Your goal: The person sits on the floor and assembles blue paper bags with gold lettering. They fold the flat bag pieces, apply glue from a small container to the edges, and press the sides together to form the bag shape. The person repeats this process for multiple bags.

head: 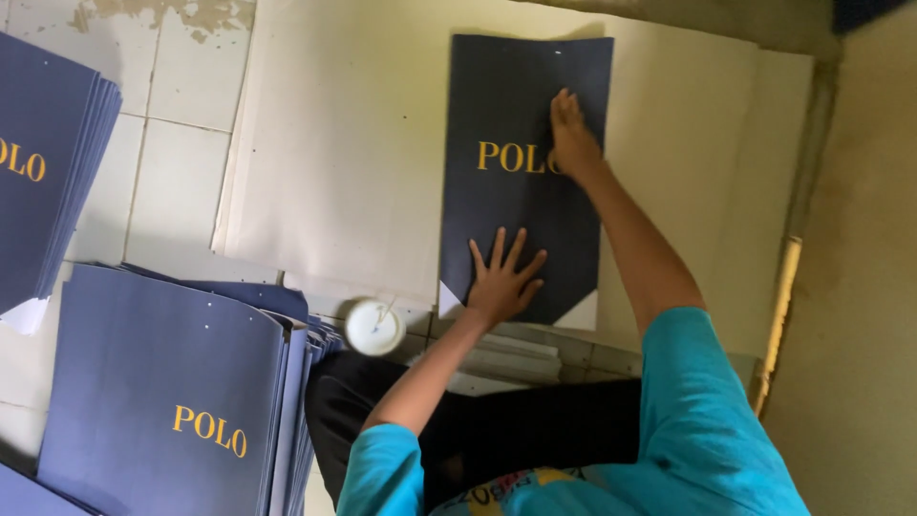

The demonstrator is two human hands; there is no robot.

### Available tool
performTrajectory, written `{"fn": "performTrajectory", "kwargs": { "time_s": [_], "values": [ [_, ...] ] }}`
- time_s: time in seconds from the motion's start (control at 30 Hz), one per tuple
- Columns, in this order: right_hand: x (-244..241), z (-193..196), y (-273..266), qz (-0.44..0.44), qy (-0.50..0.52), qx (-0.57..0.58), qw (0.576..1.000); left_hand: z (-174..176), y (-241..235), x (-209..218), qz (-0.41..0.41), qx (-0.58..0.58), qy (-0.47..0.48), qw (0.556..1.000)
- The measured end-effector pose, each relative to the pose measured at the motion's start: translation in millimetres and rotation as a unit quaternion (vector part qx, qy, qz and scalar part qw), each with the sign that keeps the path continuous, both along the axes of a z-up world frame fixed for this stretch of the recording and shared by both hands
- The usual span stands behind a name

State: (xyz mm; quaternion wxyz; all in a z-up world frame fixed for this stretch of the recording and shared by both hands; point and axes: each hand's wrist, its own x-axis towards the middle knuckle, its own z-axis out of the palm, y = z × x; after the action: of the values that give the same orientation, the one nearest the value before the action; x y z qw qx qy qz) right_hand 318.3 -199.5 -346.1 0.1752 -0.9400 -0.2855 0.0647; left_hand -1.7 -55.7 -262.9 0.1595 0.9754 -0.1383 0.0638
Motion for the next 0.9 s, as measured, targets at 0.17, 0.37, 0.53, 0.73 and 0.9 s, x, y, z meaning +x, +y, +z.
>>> {"fn": "performTrajectory", "kwargs": {
  "time_s": [0.17,0.37,0.53,0.73,0.9],
  "values": [
    [42.5,51.6,22.4,-0.036,0.041,0.0,0.998,9.5,3.9,0.7,0.01,-0.025,-0.068,0.997],
    [79.8,56.0,20.0,-0.044,0.05,0.001,0.998,12.8,4.3,1.8,0.008,-0.046,-0.048,0.998],
    [58.5,34.5,-7.7,0.02,0.002,-0.031,0.999,10.3,3.5,2.1,0.003,0.003,-0.045,0.999],
    [-70.1,53.1,-27.1,0.029,-0.006,-0.03,0.999,1.5,-2.6,3.3,0.017,-0.017,-0.034,0.999],
    [-178.9,33.0,-46.2,0.066,-0.02,-0.061,0.996,4.8,-2.7,3.4,0.021,-0.009,-0.006,1.0]
  ]
}}
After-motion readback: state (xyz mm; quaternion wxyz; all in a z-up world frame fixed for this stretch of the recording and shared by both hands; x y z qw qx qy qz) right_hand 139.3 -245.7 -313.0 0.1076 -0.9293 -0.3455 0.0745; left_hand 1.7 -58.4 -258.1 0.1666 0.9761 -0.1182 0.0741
